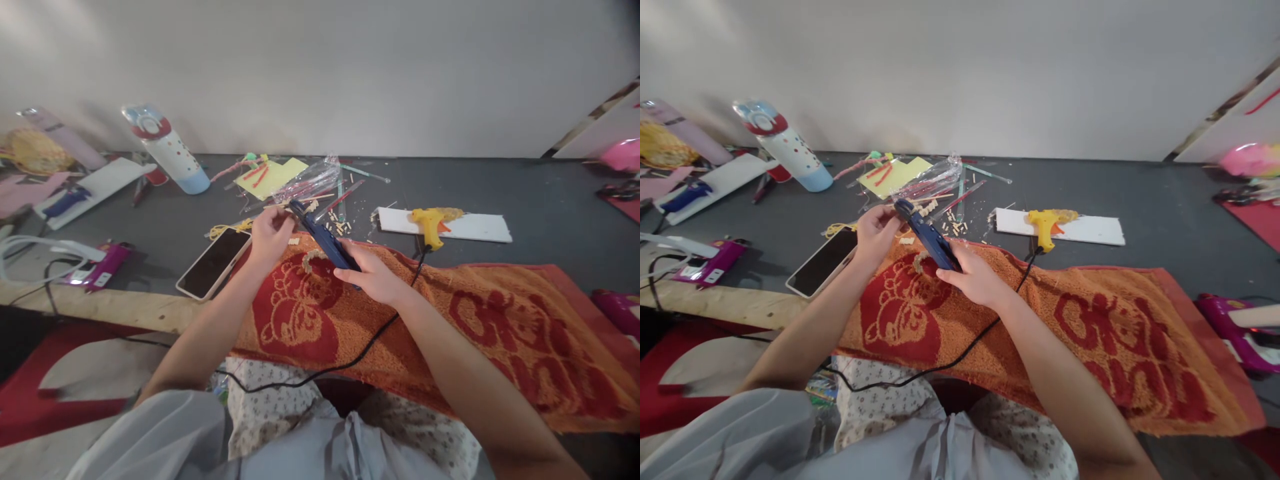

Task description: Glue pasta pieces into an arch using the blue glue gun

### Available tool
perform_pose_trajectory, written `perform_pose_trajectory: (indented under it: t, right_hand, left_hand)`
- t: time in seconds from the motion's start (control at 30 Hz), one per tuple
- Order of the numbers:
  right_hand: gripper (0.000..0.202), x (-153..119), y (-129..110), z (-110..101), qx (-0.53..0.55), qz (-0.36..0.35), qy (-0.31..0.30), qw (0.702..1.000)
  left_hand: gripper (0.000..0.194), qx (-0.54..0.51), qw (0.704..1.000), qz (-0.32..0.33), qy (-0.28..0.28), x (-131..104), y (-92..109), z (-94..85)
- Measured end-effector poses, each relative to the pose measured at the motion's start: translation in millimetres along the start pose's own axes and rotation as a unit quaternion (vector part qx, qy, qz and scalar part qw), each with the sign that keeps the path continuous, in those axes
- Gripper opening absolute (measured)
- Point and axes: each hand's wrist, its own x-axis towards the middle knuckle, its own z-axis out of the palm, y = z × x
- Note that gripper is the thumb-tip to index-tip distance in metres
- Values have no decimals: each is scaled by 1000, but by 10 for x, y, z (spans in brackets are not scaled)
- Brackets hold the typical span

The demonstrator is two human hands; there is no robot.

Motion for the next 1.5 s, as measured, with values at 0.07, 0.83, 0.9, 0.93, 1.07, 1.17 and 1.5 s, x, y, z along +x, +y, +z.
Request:
perform_pose_trajectory:
  t: [0.07, 0.83, 0.9, 0.93, 1.07, 1.17, 1.5]
  right_hand:
    - [53, 12, 5, 5, 1, -3, 18, 1000]
    - [73, 19, -54, 180, 131, -41, 41, 990]
    - [73, 20, -60, 181, 127, -46, 41, 990]
    - [72, 20, -61, 180, 124, -48, 42, 990]
    - [73, 18, -50, 183, 118, -41, 41, 991]
    - [76, 20, -27, 191, 120, -34, 40, 991]
    - [77, 28, 27, 198, 116, -30, 43, 992]
  left_hand:
    - [8, 78, 992, 91, 40, -19, 38, -25]
    - [57, -186, 948, -23, -257, -531, 58, 408]
    - [55, -187, 950, -24, -248, -553, 46, 417]
    - [55, -186, 952, -25, -242, -562, 44, 420]
    - [56, -166, 959, -28, -229, -577, 37, 421]
    - [58, -152, 963, -23, -222, -575, 24, 416]
    - [58, -140, 966, -14, -219, -579, -12, 422]
